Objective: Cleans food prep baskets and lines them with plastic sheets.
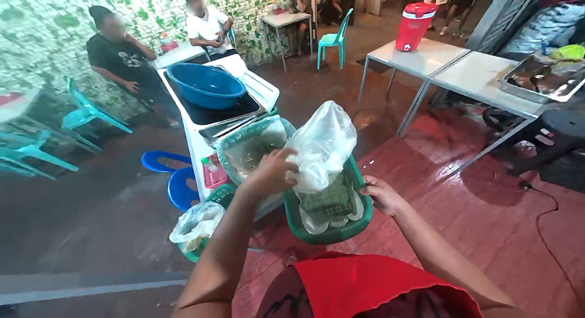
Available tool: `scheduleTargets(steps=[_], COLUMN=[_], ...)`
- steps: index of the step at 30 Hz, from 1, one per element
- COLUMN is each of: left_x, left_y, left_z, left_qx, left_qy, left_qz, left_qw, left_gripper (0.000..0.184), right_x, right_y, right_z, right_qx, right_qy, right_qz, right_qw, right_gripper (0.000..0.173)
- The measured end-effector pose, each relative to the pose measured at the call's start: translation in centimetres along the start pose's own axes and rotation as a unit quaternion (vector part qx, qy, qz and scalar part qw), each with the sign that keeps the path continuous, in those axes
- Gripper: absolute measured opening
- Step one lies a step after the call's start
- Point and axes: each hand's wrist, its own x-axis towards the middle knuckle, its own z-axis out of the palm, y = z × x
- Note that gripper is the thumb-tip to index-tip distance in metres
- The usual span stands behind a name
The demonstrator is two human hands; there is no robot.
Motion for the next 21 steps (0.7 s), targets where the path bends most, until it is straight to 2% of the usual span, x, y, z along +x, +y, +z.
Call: scheduleTargets(steps=[2, 3, 5, 7, 9, 11, 12, 14, 16, 18, 19, 21], left_x=[1.3, 2.0, 2.6, 2.5, 1.6, 0.8, 0.8, 1.2, 2.1, 3.2, 3.6, 3.9], left_y=[-0.8, -1.2, -1.2, -0.1, 1.6, 2.8, 3.0, 2.6, 1.8, 1.0, 0.6, 0.0], left_z=[0.9, 1.3, 2.1, 2.5, 2.2, 1.7, 1.6, 1.9, 2.8, 3.6, 4.0, 4.7], left_qx=[-0.019, -0.065, -0.179, -0.289, -0.33, -0.273, -0.227, -0.139, -0.073, -0.01, 0.018, 0.059], left_qy=[0.101, 0.11, 0.083, 0.01, -0.131, -0.246, -0.26, -0.208, -0.092, 0.021, 0.054, 0.071], left_qz=[0.06, 0.083, 0.08, 0.048, 0.024, 0.005, 0.001, -0.023, -0.056, -0.075, -0.084, -0.118], left_qw=[0.993, 0.988, 0.977, 0.956, 0.934, 0.93, 0.939, 0.968, 0.991, 0.997, 0.995, 0.989], left_gripper=[0.015, 0.014, 0.012, 0.018, 0.016, 0.022, 0.024, 0.028, 0.033, 0.057, 0.069, 0.08], right_x=[-0.3, -0.4, -0.7, -0.7, -0.9, -1.1, -1.2, -1.5, -1.7, -1.9, -2.0, -2.2], right_y=[0.3, 0.3, 0.4, 0.6, 1.0, 1.5, 1.8, 1.8, 1.5, 1.4, 1.5, 1.7], right_z=[0.0, 0.2, 0.6, 0.7, 0.3, -0.3, -0.5, -0.7, -0.6, 0.1, 0.6, 1.6], right_qx=[-0.026, -0.033, -0.036, -0.023, -0.002, 0.026, 0.029, 0.008, -0.009, -0.012, -0.011, -0.003], right_qy=[-0.016, -0.022, -0.023, -0.016, -0.002, 0.005, 0.005, 0.002, -0.015, -0.037, -0.046, -0.053], right_qz=[-0.016, -0.017, -0.013, -0.013, -0.013, -0.016, -0.018, -0.018, -0.025, -0.037, -0.041, -0.037], right_qw=[0.999, 0.999, 0.999, 1.0, 1.0, 1.0, 0.999, 1.0, 1.0, 0.999, 0.998, 0.998], right_gripper=[0.009, 0.009, 0.009, 0.009, 0.01, 0.015, 0.015, 0.01, 0.01, 0.011, 0.01, 0.01])
